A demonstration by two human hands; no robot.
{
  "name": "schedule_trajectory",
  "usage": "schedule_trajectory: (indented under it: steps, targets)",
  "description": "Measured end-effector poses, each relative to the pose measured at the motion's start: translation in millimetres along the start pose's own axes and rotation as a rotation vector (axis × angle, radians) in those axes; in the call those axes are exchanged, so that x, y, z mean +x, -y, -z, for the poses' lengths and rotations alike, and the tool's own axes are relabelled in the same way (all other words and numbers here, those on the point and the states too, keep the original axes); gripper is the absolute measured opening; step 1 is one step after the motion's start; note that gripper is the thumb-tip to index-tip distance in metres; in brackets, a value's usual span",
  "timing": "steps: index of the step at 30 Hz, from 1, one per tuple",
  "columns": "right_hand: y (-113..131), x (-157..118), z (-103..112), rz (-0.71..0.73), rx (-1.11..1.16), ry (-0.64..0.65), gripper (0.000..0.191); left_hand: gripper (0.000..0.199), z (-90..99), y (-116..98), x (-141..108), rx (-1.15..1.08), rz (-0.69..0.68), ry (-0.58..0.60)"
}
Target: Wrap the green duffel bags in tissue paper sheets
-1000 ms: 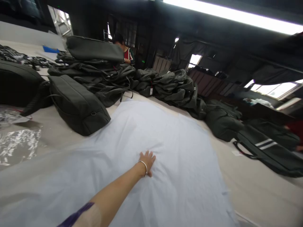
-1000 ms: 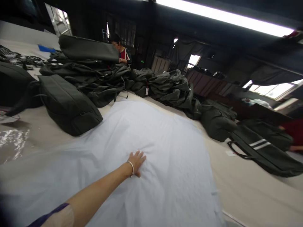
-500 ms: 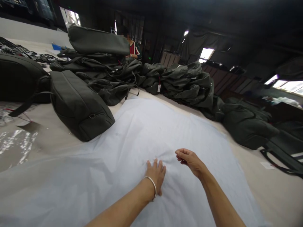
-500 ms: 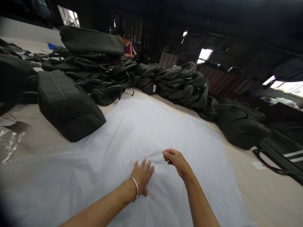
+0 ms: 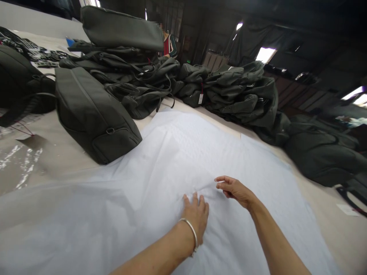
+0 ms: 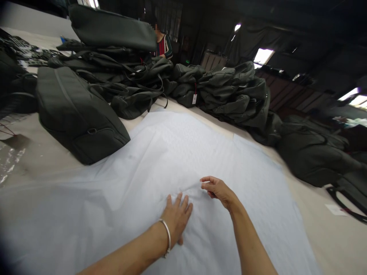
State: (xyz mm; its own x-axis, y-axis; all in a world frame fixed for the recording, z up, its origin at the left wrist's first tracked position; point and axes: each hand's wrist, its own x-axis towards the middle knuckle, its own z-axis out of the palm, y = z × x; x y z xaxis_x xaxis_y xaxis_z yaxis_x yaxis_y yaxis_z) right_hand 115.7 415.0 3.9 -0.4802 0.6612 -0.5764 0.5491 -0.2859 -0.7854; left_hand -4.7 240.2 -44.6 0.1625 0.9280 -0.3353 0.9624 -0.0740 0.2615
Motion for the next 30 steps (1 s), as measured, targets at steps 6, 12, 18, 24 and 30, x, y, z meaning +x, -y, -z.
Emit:
schedule_trajectory:
  steps: [6, 12, 18, 24, 30]
  targets:
    - [6, -13, 11, -0.005, 0.049, -0.091, 0.038, 0.116, 1.1, 1, -1, 0.009, -0.004, 0.006]
    - [0, -46, -5, 0.125, 0.34, -0.037, 0.067, 0.102, 19.7, 2, 6, -0.008, 0.005, 0.051]
    - [-29, -68, -22, 0.092, 0.376, -0.07, 0.085, 0.067, 69.2, 8, 13, -0.075, -0.049, 0.008]
    - [-42, -86, -36, 0.097, 0.613, -0.001, 0.075, 0.084, 77.1, 24, 7, -0.091, -0.123, 0.131]
    - [-33, -119, -67, 0.133, 0.716, -0.028, 0.073, 0.082, 58.4, 28, -3, -0.127, -0.128, 0.079]
